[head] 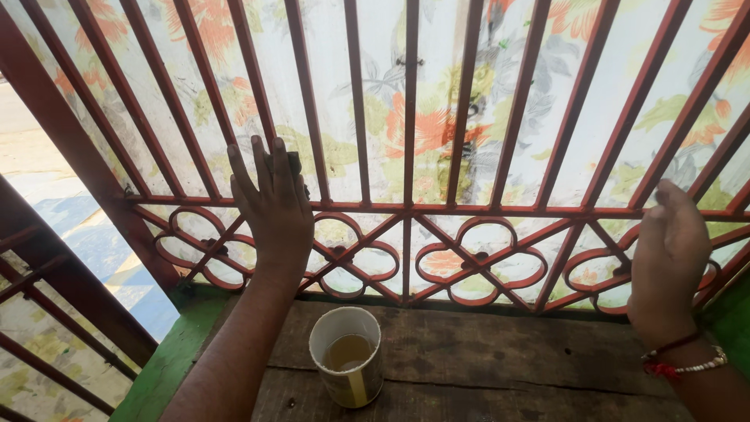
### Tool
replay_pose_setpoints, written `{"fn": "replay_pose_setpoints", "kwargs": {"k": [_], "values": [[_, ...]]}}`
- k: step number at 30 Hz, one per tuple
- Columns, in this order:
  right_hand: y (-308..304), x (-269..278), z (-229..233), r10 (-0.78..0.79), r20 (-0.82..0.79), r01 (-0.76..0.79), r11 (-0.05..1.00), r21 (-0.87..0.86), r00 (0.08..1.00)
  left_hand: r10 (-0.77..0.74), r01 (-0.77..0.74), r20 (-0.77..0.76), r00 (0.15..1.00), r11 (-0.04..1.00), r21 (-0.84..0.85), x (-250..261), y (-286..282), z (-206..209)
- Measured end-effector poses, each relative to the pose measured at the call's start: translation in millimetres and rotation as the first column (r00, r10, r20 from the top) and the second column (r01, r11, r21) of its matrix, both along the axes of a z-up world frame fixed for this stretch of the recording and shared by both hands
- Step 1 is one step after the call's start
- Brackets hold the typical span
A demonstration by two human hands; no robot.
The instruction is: The person wipes a metal window grille with a cloth, repeatedly dipping the cloth into a cup of liquid on a wooden ledge. The person cleans multiple vertical bars and decorative sections of the grille.
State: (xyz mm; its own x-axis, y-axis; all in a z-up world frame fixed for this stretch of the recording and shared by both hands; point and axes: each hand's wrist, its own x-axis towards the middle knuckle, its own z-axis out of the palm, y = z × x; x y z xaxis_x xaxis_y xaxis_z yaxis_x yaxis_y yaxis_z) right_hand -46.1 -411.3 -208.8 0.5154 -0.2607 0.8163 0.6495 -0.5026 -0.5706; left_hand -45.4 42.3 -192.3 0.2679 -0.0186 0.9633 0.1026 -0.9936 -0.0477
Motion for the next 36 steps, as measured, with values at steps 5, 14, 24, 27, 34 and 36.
{"fn": "replay_pose_setpoints", "kwargs": {"k": [5, 14, 24, 27, 34, 36], "values": [[45.2, -35.1, 30.8, 0.237, -0.049, -0.239, 0.97, -0.037, 0.97, -0.036, 0.036, -0.008, 0.999, 0.999, -0.035, -0.7, 3.3, -3.2], [103.1, -14.4, 76.6, 0.53, -0.335, -0.483, 0.848, 0.217, 0.779, -0.03, 0.029, -0.012, 0.999, 0.998, -0.047, 3.8, 8.1, -0.3], [107.4, -1.7, 80.9, 0.587, -0.399, -0.459, 0.805, 0.375, 0.704, -0.062, 0.061, -0.007, 0.998, 0.996, -0.057, 3.5, 12.1, -2.6], [96.9, -1.0, 85.6, 0.559, -0.517, -0.497, 0.825, 0.27, 0.648, -0.062, 0.062, -0.005, 0.998, 0.996, -0.064, 3.7, 12.9, -4.4], [83.0, 21.2, 76.2, 0.587, -0.619, -0.58, 0.776, 0.248, 0.521, -0.053, 0.052, -0.009, 0.999, 0.998, -0.041, 5.8, 10.5, -5.0], [84.8, 27.1, 74.7, 0.648, -0.614, -0.657, 0.706, 0.264, 0.451, -0.06, 0.059, -0.016, 0.998, 0.997, -0.045, 4.6, 10.6, -6.6]]}}
